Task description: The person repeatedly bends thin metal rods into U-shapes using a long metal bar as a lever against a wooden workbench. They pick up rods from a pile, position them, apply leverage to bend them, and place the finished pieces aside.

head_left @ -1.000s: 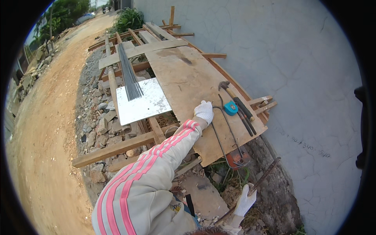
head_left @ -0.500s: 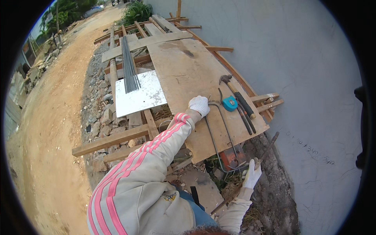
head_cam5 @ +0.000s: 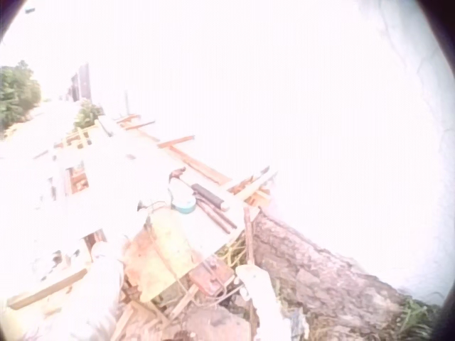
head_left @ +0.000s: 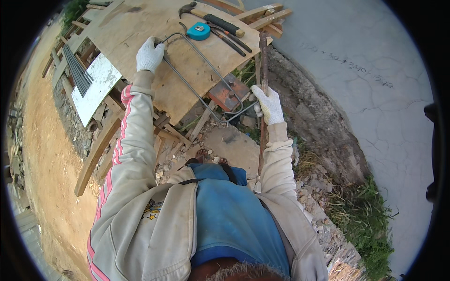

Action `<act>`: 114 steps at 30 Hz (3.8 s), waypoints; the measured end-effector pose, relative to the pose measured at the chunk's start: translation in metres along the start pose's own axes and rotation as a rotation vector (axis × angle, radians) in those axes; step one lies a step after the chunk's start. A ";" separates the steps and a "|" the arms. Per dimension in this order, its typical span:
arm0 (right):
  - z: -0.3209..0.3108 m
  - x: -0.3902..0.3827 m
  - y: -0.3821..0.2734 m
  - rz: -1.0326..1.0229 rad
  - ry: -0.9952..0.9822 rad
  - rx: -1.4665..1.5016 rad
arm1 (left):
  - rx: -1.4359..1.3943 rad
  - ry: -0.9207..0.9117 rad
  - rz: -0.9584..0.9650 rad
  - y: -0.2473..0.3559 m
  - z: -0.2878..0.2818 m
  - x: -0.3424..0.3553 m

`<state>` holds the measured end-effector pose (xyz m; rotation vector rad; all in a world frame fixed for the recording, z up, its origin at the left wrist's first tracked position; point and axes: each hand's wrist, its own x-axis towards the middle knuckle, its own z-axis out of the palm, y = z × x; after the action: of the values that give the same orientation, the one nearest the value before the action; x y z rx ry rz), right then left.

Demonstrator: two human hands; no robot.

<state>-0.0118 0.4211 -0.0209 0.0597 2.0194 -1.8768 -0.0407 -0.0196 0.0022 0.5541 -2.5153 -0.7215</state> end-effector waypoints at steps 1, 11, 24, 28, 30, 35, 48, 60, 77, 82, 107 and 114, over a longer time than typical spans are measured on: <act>-0.003 -0.001 0.000 0.009 -0.020 -0.010 | 0.020 0.029 0.032 0.004 -0.004 -0.002; -0.028 -0.021 -0.004 0.074 -0.219 -0.227 | -0.366 0.086 0.211 0.067 -0.048 -0.026; -0.006 -0.059 -0.036 -0.193 -0.042 -0.002 | -0.827 0.254 0.477 0.115 -0.171 -0.095; 0.010 -0.053 -0.008 -0.163 -0.093 0.070 | -1.024 0.259 0.167 0.068 -0.166 -0.158; 0.014 -0.051 0.005 -0.152 -0.114 0.122 | -1.004 0.325 -0.014 0.045 -0.162 -0.196; 0.019 -0.042 0.016 -0.174 -0.135 0.050 | -1.393 0.359 -0.578 0.011 -0.140 -0.292; 0.016 -0.026 -0.018 0.011 -0.231 -0.270 | -1.021 0.504 -0.595 0.003 -0.085 -0.341; 0.020 -0.001 0.001 -0.257 -0.079 -0.533 | -0.794 0.577 -0.533 0.005 -0.069 -0.327; 0.020 0.006 -0.007 -0.227 -0.224 -0.499 | -0.539 0.268 -0.688 -0.052 -0.064 -0.335; 0.021 0.006 -0.001 -0.181 -0.247 -0.408 | -0.485 0.176 -0.678 -0.048 -0.072 -0.340; 0.020 -0.003 -0.001 -0.138 -0.135 -0.540 | -0.754 0.315 -0.803 -0.027 -0.066 -0.315; 0.023 -0.006 -0.009 -0.124 -0.157 -0.507 | -0.816 0.256 -0.909 -0.029 -0.070 -0.316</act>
<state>-0.0029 0.3994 -0.0111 -0.3427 2.3603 -1.3300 0.2598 0.0856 -0.0615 1.3414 -1.4302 -1.7229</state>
